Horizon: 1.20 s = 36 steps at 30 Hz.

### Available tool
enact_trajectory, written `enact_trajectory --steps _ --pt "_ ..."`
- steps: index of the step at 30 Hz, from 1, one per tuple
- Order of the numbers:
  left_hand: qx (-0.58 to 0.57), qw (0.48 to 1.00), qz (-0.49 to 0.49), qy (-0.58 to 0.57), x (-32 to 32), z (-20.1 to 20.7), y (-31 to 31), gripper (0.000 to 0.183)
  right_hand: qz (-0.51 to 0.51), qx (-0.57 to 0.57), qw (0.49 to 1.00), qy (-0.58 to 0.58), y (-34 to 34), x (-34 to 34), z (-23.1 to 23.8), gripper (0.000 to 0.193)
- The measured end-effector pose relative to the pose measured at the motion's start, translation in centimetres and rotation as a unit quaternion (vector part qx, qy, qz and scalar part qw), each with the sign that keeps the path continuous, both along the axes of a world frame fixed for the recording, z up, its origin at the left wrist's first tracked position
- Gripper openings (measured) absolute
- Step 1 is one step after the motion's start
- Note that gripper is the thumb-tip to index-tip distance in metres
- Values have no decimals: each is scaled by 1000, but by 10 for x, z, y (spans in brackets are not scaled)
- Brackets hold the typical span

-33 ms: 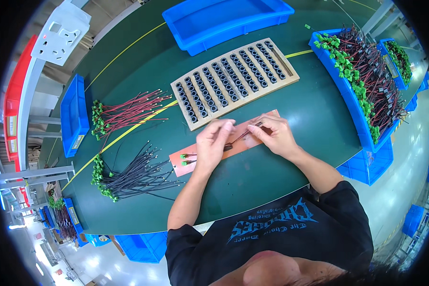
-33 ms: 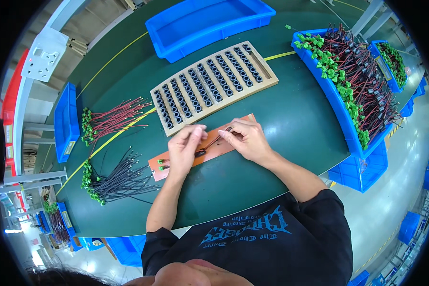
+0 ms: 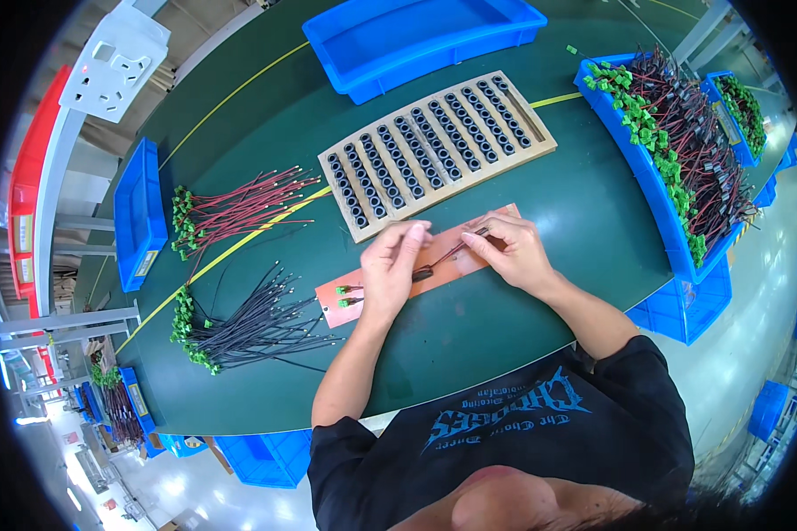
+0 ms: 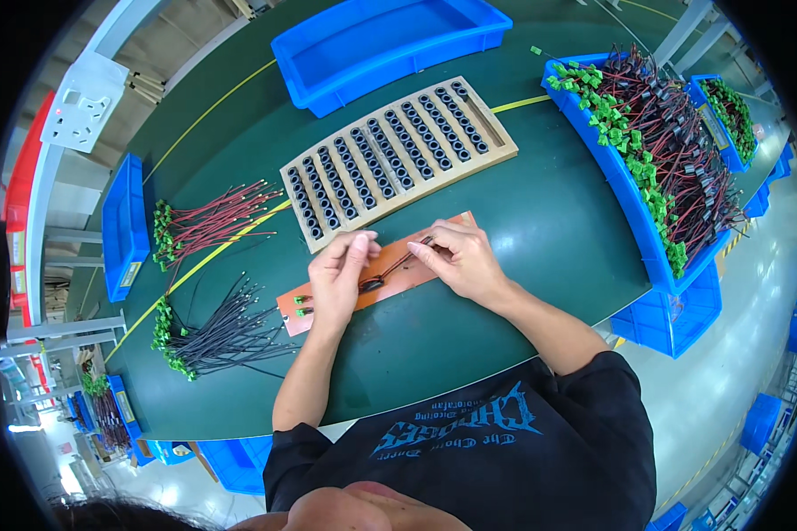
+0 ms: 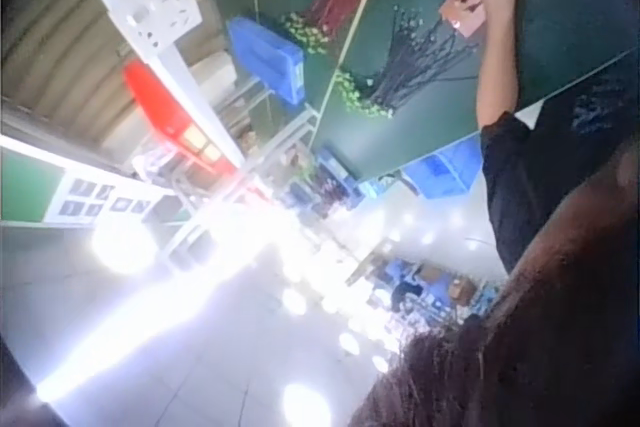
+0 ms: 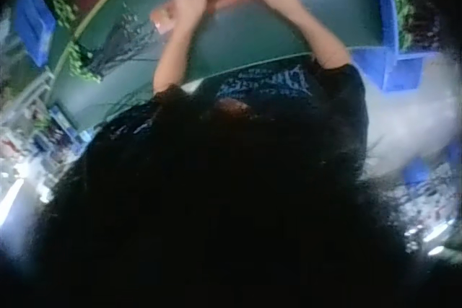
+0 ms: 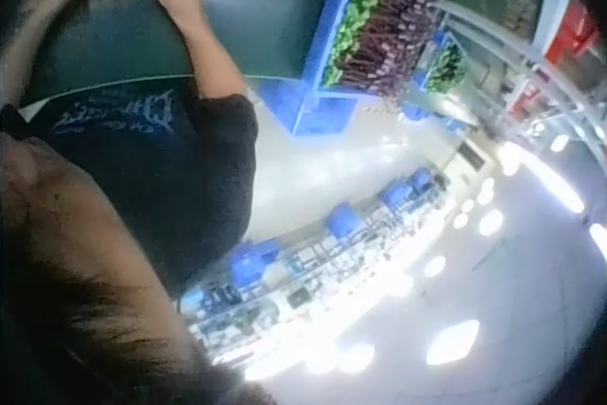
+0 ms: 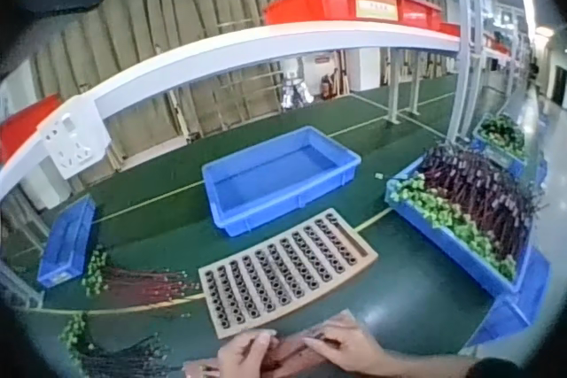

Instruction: The person assembles wire harnesses by hand at a factory workstation. They pick up black wires with green connectors and red wires, insert the ends into a small black plastic housing, and use a screwdriver to tighten the connection. The completed harnesses are placed into a blue bin on the right.

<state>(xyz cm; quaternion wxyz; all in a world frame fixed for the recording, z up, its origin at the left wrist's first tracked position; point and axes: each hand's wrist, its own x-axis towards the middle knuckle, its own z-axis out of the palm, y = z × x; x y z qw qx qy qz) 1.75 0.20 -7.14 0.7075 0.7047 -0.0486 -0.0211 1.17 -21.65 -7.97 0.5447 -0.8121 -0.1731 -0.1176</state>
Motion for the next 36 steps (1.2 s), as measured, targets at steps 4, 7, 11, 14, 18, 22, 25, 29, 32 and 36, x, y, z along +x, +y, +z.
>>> enact_trajectory --steps 4,7,11,14,18,22,25,29,32,36 --pt "112 987 -17 -114 -8 5 28 10 -14 -91 993 -75 -11 1 -12 22" --pt "279 923 -79 -252 -17 30 31 18 -19 -98 993 -67 -15 -1 -14 22" --pt "374 857 -112 -337 -26 22 35 24 -12 -103 993 -65 -15 0 -14 21" --pt "384 856 -79 -337 -28 17 32 22 -11 -104 992 -74 -16 2 -17 21" --pt "384 869 -68 -306 -30 11 22 20 -9 -122 990 -76 -17 1 -12 19" --pt "315 919 -29 -237 -29 -3 19 20 -8 -168 981 -93 -19 0 -5 17" --pt "313 926 -28 -210 -25 1 15 20 -10 -181 980 -83 -24 0 -6 16" --pt "319 921 -41 -220 -22 8 16 21 -10 -181 981 -63 -26 2 -5 16" --pt "326 915 -51 -232 -19 5 16 24 -4 -170 983 -65 -27 4 -5 16" --pt "322 913 -59 -243 -17 -1 14 27 0 -164 985 -60 -29 4 -8 16"
